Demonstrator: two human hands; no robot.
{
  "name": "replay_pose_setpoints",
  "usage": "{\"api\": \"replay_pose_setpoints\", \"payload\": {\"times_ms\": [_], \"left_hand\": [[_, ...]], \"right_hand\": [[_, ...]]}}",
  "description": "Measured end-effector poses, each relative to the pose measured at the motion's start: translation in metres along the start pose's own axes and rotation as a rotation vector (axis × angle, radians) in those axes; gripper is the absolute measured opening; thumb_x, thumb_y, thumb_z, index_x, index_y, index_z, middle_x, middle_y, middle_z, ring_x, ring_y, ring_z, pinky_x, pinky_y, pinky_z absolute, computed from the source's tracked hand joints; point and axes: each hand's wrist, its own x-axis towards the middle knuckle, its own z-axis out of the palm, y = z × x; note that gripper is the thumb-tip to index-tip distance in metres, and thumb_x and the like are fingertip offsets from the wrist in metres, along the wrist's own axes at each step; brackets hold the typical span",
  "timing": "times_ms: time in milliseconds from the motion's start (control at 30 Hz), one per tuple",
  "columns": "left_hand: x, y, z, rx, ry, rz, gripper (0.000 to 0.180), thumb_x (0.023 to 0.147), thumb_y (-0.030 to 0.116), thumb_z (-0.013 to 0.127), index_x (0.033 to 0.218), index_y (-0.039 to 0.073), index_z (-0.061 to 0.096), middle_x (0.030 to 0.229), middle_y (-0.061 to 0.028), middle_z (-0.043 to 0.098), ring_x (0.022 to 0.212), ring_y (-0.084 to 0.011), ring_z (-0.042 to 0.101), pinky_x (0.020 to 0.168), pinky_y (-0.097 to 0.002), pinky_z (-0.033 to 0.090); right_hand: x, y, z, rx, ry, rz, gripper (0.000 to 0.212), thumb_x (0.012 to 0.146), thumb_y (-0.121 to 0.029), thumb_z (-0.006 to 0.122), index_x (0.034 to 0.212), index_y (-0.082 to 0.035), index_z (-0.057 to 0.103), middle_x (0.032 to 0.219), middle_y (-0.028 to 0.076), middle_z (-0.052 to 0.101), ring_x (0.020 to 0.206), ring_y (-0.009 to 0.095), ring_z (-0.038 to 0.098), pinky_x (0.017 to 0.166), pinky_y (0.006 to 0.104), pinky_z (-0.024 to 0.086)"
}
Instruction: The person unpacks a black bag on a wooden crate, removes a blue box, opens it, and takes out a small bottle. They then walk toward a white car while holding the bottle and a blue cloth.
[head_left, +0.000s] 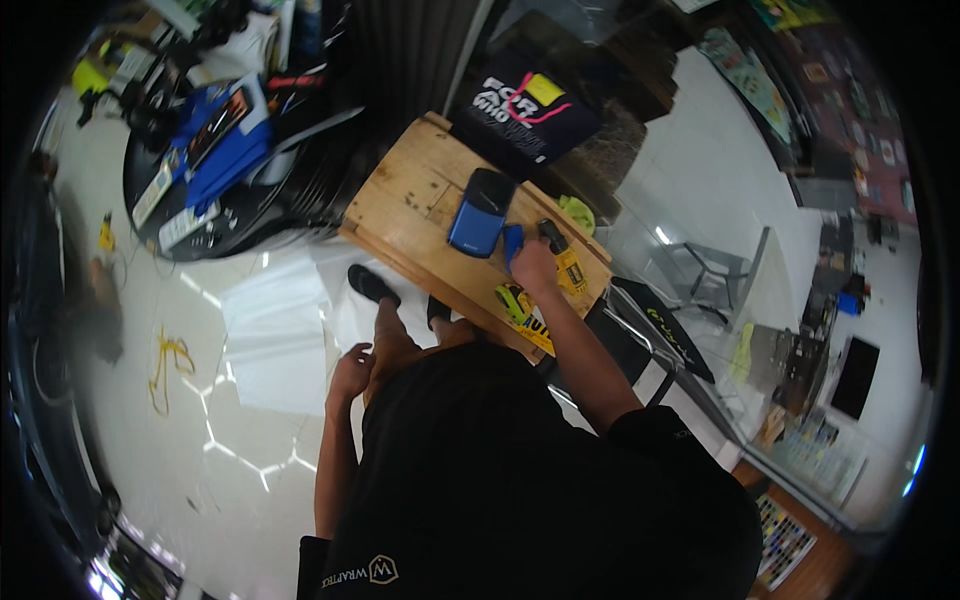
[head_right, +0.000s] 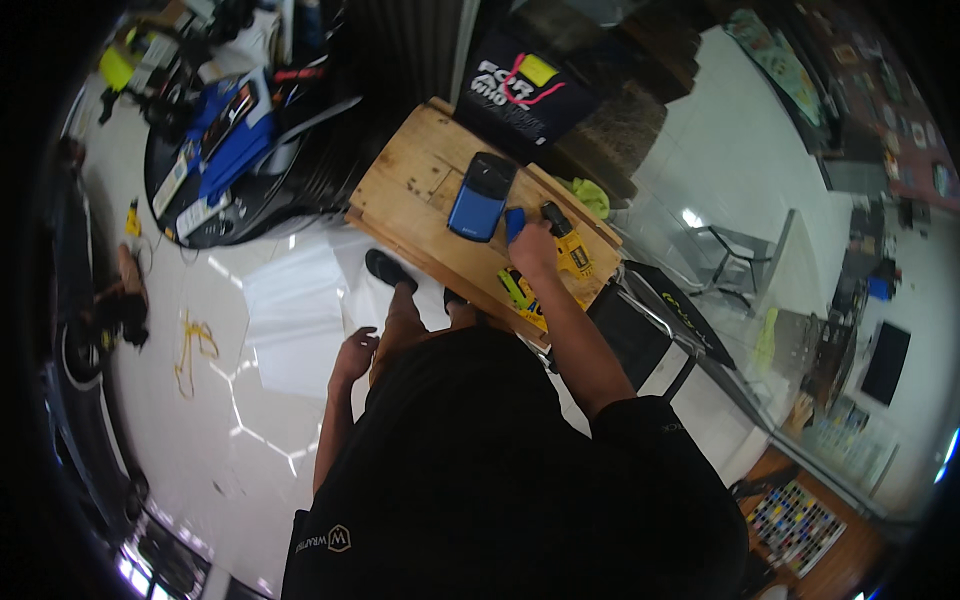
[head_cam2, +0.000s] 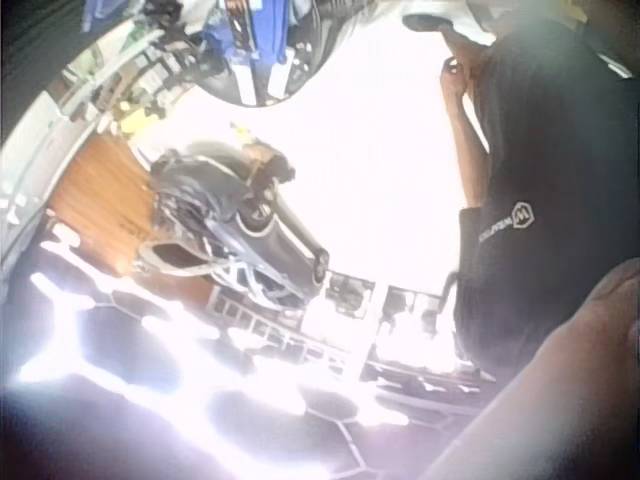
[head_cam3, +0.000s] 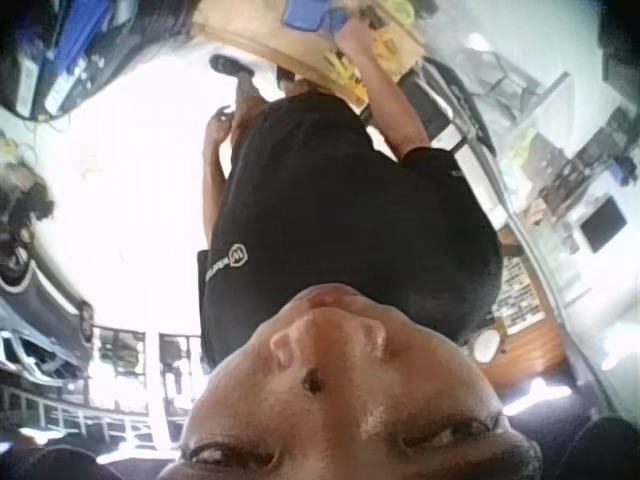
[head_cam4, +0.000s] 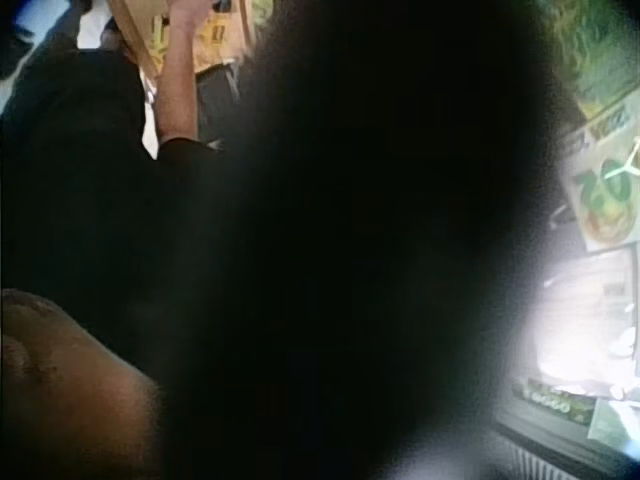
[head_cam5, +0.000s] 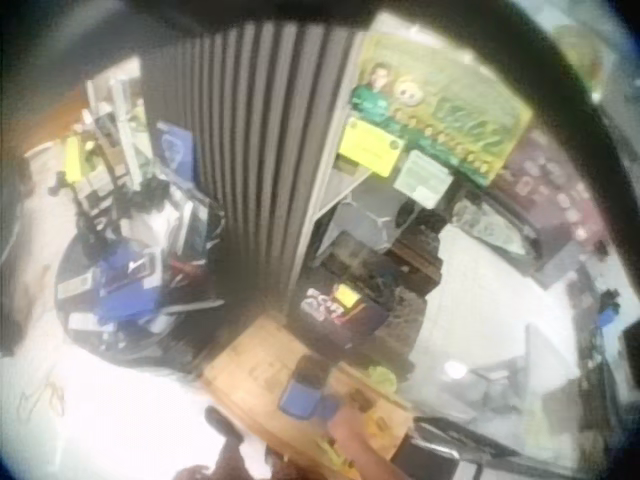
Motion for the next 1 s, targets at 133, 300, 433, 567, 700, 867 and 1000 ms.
{"api": "replay_pose_setpoints", "payload": {"times_ms": [133, 300, 433, 567, 700, 867, 1000], "left_hand": [[0.020, 0.018, -0.027, 0.026, -0.089, 0.086, 0.039, 0.099, 0.025, 0.065, 0.132, 0.005, 0.066, 0.103, -0.0219, 0.076, 0.097, -0.0354, 0.075, 0.086, -0.0427, 0.057], [0.051, 0.074, -0.087, 0.002, 0.071, 0.295, 0.034, 0.101, 0.022, 0.063, 0.129, 0.002, 0.066, 0.101, -0.0227, 0.075, 0.093, -0.0336, 0.075, 0.081, -0.0399, 0.056], [0.048, 0.159, -0.129, 0.001, 0.202, 0.391, 0.034, 0.103, 0.018, 0.059, 0.133, 0.001, 0.063, 0.103, -0.0197, 0.074, 0.097, -0.0303, 0.073, 0.086, -0.0377, 0.056], [0.037, 0.185, -0.128, -0.216, 0.185, 0.450, 0.033, 0.104, 0.013, 0.059, 0.134, 0.001, 0.062, 0.111, -0.0161, 0.074, 0.102, -0.0239, 0.071, 0.088, -0.0348, 0.055], [0.013, 0.215, -0.119, -0.348, 0.150, 0.511, 0.031, 0.104, 0.009, 0.059, 0.133, 0.002, 0.063, 0.116, -0.0128, 0.073, 0.104, -0.0206, 0.070, 0.088, -0.0324, 0.055], [-0.009, 0.258, -0.129, -0.331, 0.303, 0.618, 0.032, 0.100, 0.005, 0.061, 0.132, 0.003, 0.064, 0.117, -0.0137, 0.070, 0.106, -0.0212, 0.067, 0.087, -0.0320, 0.053], [0.002, 0.277, -0.139, -0.327, 0.508, 0.715, 0.042, 0.094, 0.003, 0.068, 0.135, 0.004, 0.061, 0.133, -0.0177, 0.062, 0.121, -0.0293, 0.062, 0.097, -0.0360, 0.051]], "right_hand": [[0.013, -0.050, -0.088, 0.332, 0.236, -0.193, 0.014, 0.091, -0.010, 0.064, 0.094, 0.003, 0.069, 0.086, 0.024, 0.069, 0.080, 0.045, 0.069, 0.076, 0.0520, 0.057], [0.104, -0.089, -0.189, 0.002, 0.722, -0.398, 0.026, 0.088, -0.014, 0.071, 0.113, -0.008, 0.068, 0.110, 0.012, 0.071, 0.107, 0.037, 0.063, 0.094, 0.0472, 0.052], [0.132, -0.095, -0.189, -0.241, 0.599, -0.409, 0.023, 0.087, -0.018, 0.074, 0.107, -0.009, 0.067, 0.109, 0.009, 0.070, 0.107, 0.034, 0.059, 0.092, 0.0477, 0.050], [0.124, -0.112, -0.195, -0.198, 0.547, -0.558, 0.016, 0.087, -0.018, 0.075, 0.095, -0.008, 0.066, 0.099, 0.008, 0.069, 0.101, 0.031, 0.059, 0.086, 0.0463, 0.046], [0.096, -0.140, -0.209, -0.102, 0.588, -0.693, 0.012, 0.087, -0.016, 0.074, 0.093, -0.008, 0.067, 0.095, 0.007, 0.068, 0.102, 0.030, 0.060, 0.087, 0.0442, 0.042], [0.073, -0.174, -0.222, -0.050, 0.603, -0.940, 0.012, 0.086, -0.013, 0.074, 0.096, -0.008, 0.067, 0.097, 0.007, 0.068, 0.111, 0.031, 0.061, 0.090, 0.0437, 0.044], [0.073, -0.188, -0.214, 0.040, 0.413, -1.151, 0.012, 0.088, -0.011, 0.071, 0.099, -0.008, 0.068, 0.099, 0.006, 0.066, 0.120, 0.030, 0.058, 0.095, 0.0444, 0.045]]}}
